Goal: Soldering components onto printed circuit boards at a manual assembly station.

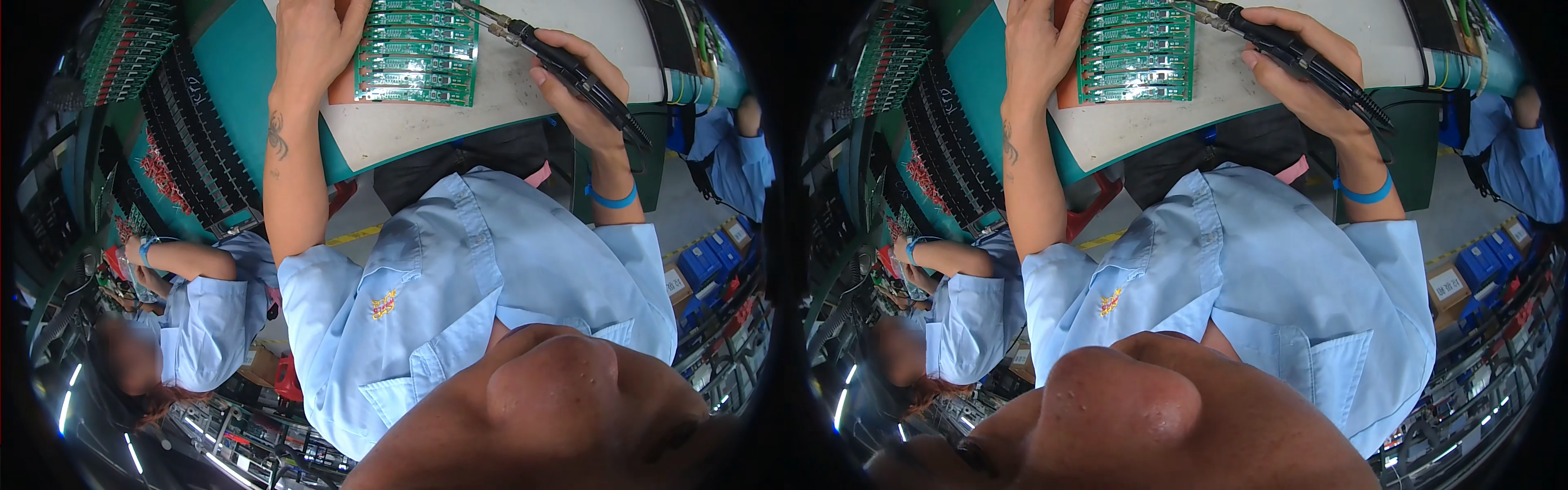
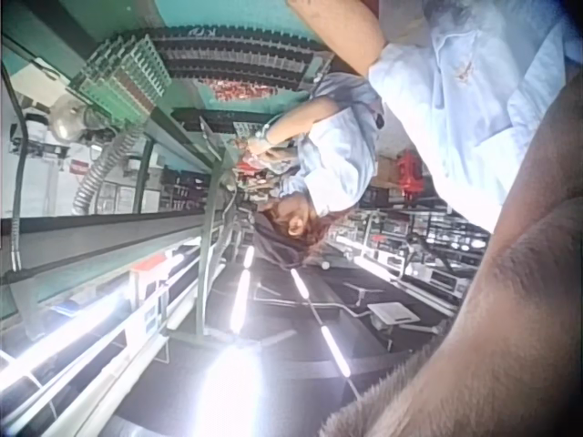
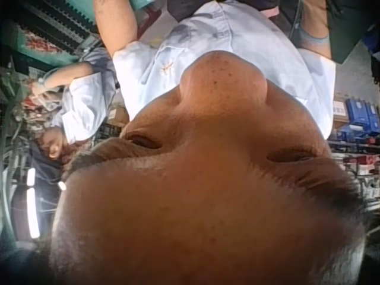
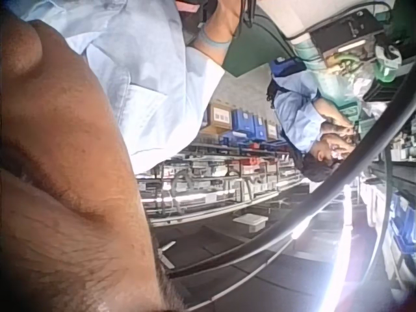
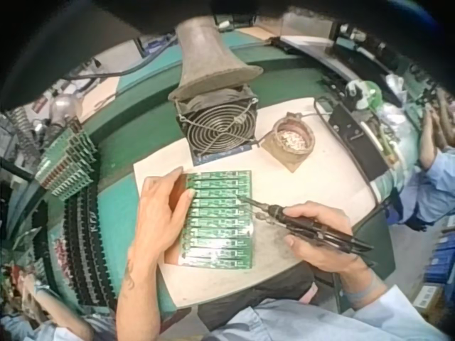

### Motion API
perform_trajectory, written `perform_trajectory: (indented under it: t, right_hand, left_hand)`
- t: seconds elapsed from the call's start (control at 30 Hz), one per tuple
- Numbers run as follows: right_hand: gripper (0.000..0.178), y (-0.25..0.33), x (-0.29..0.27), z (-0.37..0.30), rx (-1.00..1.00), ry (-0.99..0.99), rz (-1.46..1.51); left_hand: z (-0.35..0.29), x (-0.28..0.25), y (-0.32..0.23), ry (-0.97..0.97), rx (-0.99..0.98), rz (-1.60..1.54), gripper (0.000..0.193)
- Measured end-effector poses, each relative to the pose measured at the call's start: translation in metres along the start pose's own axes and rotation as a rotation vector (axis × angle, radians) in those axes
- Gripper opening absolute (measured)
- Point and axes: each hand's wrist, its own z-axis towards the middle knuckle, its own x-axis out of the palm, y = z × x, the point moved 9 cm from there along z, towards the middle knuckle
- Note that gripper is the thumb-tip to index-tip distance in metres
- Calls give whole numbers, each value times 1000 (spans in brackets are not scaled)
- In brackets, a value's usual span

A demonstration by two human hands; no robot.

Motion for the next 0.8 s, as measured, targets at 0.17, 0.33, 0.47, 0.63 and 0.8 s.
perform_trajectory:
  t: [0.17,0.33,0.47,0.63,0.8]
  right_hand:
    - [45,1,0,0,-1,-2,-12]
    - [45,1,-7,0,-2,-19,-61]
    - [46,0,-25,0,-34,-98,-117]
    - [60,-54,-63,1,196,-458,-41]
    - [59,-57,-58,-9,203,-481,67]
  left_hand:
    - [1,1,2,10,-24,9,42]
    - [0,0,1,-91,50,42,41]
    - [-3,-1,1,-160,85,67,41]
    - [3,5,-1,-106,31,35,41]
    - [4,6,1,-55,-39,16,41]
